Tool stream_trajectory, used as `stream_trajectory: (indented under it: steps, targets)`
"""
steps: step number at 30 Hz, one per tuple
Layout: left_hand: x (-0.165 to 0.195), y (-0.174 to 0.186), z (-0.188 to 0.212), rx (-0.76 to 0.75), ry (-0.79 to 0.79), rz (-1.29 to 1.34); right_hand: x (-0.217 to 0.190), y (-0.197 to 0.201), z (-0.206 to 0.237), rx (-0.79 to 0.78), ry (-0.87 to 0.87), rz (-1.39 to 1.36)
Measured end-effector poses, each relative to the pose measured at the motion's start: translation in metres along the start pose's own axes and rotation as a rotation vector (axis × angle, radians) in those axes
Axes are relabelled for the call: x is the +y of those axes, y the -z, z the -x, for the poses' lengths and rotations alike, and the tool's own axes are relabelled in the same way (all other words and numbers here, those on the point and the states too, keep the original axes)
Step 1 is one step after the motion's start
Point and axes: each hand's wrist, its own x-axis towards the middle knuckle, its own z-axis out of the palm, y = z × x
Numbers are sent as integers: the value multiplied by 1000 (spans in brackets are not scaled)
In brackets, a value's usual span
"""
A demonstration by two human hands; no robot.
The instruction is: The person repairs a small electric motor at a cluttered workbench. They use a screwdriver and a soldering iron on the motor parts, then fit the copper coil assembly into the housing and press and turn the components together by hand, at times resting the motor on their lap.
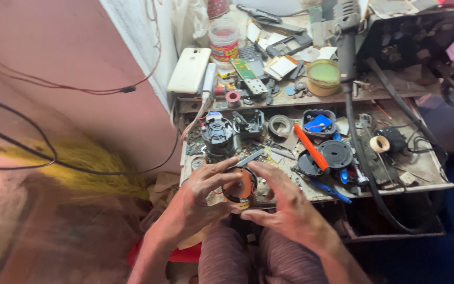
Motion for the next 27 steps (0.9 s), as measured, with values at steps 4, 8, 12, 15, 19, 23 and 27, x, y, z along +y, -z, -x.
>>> stream_trajectory:
  steps: [4,8,12,15,19,23,27]
  targets:
    - [3,5,13,132,-52,-26,-9,15,-17,-52,77,60]
    - [-1,-8,39,405,-55,-222,-17,8,-41,-108,147,187]
    - [-8,-51,54,656,83,-119,-26,3,-53,-153,147,199]
    - [-16,-73,61,654,66,-72,-32,-1,-54,-156,158,219]
    - [-18,-90,63,754,98,-17,-36,-8,-54,-159,161,271]
    - [-23,-90,61,811,83,21,-33,-14,-55,-188,136,314]
    - [-26,-86,61,863,27,66,-28,-16,-56,-209,104,353]
